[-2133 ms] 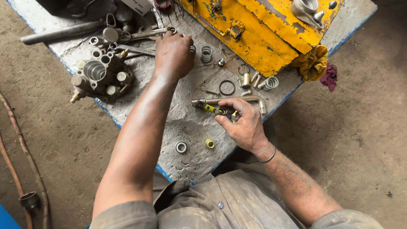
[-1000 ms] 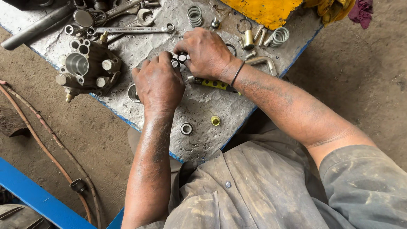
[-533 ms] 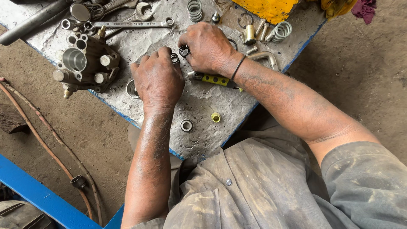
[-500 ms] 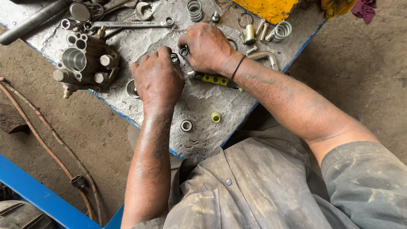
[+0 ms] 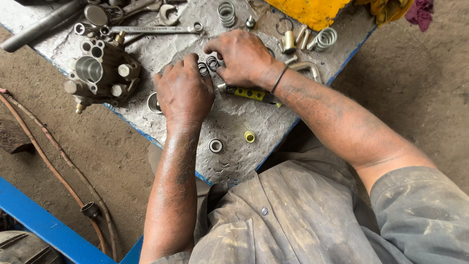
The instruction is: The person assembles small mechanical components, including springs, washers, and cylindrical metal parts, on a workbench. They handle each piece individually, fitting them together by hand and occasionally using a small tube of lubricant.
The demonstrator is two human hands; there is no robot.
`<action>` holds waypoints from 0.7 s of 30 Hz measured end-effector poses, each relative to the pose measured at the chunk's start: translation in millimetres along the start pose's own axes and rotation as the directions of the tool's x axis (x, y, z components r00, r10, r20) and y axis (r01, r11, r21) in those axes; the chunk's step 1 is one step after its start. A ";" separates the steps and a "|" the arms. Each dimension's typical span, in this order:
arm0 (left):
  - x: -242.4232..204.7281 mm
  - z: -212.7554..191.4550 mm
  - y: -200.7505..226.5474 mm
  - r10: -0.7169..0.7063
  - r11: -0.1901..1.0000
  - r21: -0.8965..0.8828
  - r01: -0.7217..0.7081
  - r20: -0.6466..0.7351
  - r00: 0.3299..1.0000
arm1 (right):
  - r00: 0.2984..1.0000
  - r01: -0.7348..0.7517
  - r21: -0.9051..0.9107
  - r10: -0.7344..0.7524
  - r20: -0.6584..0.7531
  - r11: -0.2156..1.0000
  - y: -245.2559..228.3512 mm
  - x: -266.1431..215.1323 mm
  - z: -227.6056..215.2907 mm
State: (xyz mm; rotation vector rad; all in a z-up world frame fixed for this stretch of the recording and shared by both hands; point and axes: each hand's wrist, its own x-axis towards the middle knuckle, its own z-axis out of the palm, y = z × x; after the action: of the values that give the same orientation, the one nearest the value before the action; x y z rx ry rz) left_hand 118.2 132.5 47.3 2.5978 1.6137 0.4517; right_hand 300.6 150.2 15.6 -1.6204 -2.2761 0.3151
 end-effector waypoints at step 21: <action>-0.5 -15.1 -25.5 -0.283 0.377 -0.923 0.078 -0.034 0.958 | 0.927 -0.363 0.348 0.296 0.231 0.865 -8.9 25.7 -11.3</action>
State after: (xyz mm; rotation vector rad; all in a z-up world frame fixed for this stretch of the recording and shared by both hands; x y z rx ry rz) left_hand 91.7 142.0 56.7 1.5048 1.1009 1.1930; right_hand 289.6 171.4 32.7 -1.8113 -1.8713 0.9581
